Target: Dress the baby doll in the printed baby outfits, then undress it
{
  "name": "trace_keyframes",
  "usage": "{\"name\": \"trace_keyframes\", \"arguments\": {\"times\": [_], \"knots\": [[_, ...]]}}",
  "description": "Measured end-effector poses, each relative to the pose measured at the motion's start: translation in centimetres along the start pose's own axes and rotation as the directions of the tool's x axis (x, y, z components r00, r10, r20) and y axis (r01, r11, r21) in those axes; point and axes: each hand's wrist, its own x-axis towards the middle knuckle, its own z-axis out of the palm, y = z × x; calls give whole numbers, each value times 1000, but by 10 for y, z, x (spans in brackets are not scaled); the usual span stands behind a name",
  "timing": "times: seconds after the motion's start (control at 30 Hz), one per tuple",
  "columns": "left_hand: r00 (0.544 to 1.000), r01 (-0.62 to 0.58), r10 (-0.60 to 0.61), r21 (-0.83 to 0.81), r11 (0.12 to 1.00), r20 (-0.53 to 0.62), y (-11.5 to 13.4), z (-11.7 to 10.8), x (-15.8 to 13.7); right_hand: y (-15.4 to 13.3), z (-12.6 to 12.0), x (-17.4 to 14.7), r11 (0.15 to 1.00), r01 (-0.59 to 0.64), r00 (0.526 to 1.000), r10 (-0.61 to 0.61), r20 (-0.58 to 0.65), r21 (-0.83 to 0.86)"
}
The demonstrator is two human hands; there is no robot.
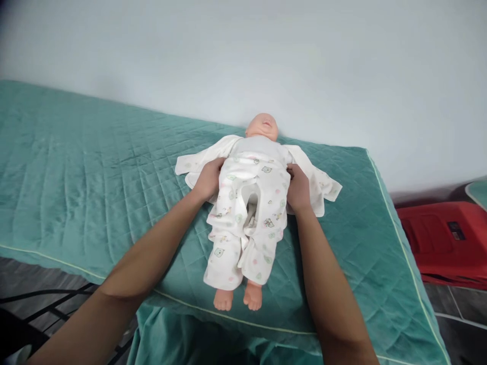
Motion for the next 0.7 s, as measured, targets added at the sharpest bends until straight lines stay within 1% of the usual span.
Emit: {"name": "trace_keyframes", "arguments": {"times": [0.03,0.07,0.13,0.2,0.3,0.37,0.4,0.47,0.5,0.57,0.63,0.7], "knots": [[1000,19,-19,-19,1000,-19,-2,1,0,1,1,1,998,-27,999,28,-15,53],[999,35,-37,-71,997,-31,-3,3,0,2,3,1,993,-54,998,58,-32,105],[996,51,-64,-216,975,-55,-6,7,0,5,6,2,976,-97,993,109,-55,193],[992,50,-86,-322,945,-97,-9,10,0,7,7,3,957,-122,988,141,-56,261],[983,44,-106,-362,931,-152,-9,10,1,9,6,3,953,-116,988,140,-69,281],[977,21,-91,-339,941,-192,-6,8,2,7,4,2,971,-68,987,100,-128,230],[974,-4,-68,-313,950,-218,-3,6,2,6,3,2,980,-39,983,73,-168,195],[966,-86,22,-242,966,-256,2,2,2,2,2,0,991,14,971,18,-237,132],[964,-140,84,-210,968,-254,5,0,2,0,2,0,993,39,966,-8,-259,114],[955,-247,208,-177,953,-213,8,-2,4,-6,3,-1,988,103,957,-66,-281,117],[945,-315,289,-185,931,-154,8,-3,7,-11,5,-1,972,183,956,-140,-257,149],[943,-333,319,-212,919,-98,7,-3,13,-17,6,0,952,249,959,-216,-183,179]]}}
